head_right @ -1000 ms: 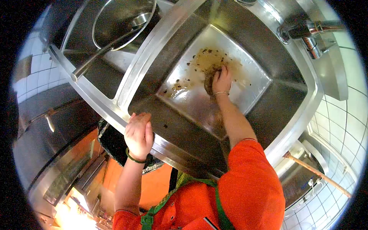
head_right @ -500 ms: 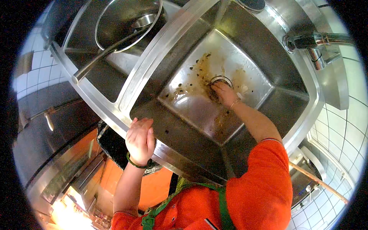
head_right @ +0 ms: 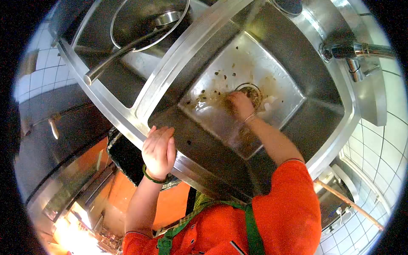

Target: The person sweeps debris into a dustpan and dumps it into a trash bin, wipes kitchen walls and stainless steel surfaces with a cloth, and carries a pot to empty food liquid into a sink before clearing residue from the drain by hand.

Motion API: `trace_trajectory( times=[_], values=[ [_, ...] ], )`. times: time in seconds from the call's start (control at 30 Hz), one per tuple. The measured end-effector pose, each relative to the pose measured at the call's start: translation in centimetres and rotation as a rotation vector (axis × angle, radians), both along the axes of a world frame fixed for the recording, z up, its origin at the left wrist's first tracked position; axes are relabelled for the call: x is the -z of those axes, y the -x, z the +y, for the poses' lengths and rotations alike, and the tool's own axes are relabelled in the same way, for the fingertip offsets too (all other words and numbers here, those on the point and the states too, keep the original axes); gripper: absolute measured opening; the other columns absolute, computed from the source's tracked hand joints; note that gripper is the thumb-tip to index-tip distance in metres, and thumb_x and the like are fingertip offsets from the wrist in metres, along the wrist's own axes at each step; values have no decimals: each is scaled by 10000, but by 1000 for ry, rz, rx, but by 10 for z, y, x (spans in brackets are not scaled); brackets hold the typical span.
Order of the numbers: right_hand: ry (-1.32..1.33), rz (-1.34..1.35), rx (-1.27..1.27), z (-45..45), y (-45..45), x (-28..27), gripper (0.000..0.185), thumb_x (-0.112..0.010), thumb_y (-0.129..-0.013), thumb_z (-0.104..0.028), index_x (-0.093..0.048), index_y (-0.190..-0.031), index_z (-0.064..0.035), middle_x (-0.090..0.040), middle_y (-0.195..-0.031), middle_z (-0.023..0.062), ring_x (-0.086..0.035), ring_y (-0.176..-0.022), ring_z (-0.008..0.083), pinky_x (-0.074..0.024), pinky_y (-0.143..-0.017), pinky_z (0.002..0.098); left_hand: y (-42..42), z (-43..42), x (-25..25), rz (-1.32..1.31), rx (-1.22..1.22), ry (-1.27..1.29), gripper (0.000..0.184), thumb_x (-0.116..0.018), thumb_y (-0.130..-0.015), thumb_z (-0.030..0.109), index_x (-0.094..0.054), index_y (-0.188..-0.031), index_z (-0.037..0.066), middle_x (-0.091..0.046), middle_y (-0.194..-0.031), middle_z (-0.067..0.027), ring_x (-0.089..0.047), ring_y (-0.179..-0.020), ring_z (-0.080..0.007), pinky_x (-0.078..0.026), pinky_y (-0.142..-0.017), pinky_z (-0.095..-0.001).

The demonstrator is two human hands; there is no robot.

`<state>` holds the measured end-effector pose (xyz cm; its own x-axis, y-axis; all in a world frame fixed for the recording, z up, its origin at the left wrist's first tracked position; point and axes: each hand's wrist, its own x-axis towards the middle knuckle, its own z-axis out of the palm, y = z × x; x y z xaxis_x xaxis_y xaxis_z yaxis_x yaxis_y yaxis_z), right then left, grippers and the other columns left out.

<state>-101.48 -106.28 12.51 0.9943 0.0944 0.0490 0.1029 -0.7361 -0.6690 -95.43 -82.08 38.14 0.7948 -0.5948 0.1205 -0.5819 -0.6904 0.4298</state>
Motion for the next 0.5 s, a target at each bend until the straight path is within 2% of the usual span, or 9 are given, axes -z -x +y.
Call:
trace_trajectory(
  times=[0.03,0.1,0.17,0.2,0.27,0.33,0.4,0.43,0.5],
  values=[
    [34,55,57,23,-2,-15,342,-526,-690,-38,-603,-1019,-90,-566,-1054,128,-500,-1017,313,-393,-901,399,0,1,0,4,8,-7,168,-539,-752,37,-609,-905,27,-625,-865,-128,-601,-834,-268,-432,-864,-410],
    [64,-75,13,74,-5,-3,281,-503,-733,-52,-616,-984,-106,-579,-1045,92,-504,-1020,277,-384,-899,434,3,-3,3,3,11,-10,168,-540,-750,33,-609,-903,27,-626,-865,-128,-601,-831,-268,-433,-863,-411],
    [220,-160,-183,108,-21,-12,266,-493,-766,-84,-598,-1009,-107,-550,-1113,76,-468,-1089,254,-318,-954,488,5,-8,9,3,14,-13,168,-541,-748,28,-609,-901,27,-626,-865,-128,-601,-828,-269,-433,-863,-412],
    [218,-158,-179,108,-30,-22,266,-493,-766,-84,-598,-1009,-107,-550,-1113,76,-468,-1089,254,-318,-954,488,5,-10,11,-33,32,-26,168,-559,-744,44,-606,-904,22,-624,-851,-122,-604,-819,-266,-437,-851,-399],
    [465,342,-291,98,-56,-42,308,-479,-786,-129,-556,-1083,-101,-482,-1213,79,-396,-1178,250,-208,-1020,523,5,-12,13,-65,35,-25,169,-573,-742,58,-600,-904,16,-621,-835,-119,-607,-807,-266,-439,-843,-390],
    [468,245,-76,68,-32,-5,320,-454,-799,-143,-528,-1106,-96,-454,-1240,69,-368,-1200,247,-172,-1028,532,6,-9,9,-57,38,-23,169,-573,-741,56,-600,-903,15,-622,-834,-120,-608,-808,-266,-441,-842,-390],
    [518,85,34,37,-2,0,292,-472,-786,-142,-542,-1066,-100,-483,-1201,66,-395,-1168,250,-202,-1009,532,6,-4,-1,-24,34,-21,172,-575,-733,50,-599,-899,15,-623,-830,-124,-609,-812,-266,-443,-840,-392],
    [529,82,30,26,7,-2,292,-472,-786,-142,-542,-1066,-100,-483,-1201,66,-395,-1168,250,-202,-1009,532,8,-2,-3,-26,30,-10,172,-575,-733,50,-599,-899,15,-623,-830,-124,-609,-812,-266,-443,-840,-392],
    [540,87,192,8,23,-8,256,-458,-797,-125,-539,-1035,-81,-499,-1163,69,-403,-1154,260,-240,-1014,482,13,-1,-7,-66,19,11,155,-535,-767,44,-605,-905,27,-624,-828,-127,-603,-801,-269,-437,-844,-414]
  ],
)
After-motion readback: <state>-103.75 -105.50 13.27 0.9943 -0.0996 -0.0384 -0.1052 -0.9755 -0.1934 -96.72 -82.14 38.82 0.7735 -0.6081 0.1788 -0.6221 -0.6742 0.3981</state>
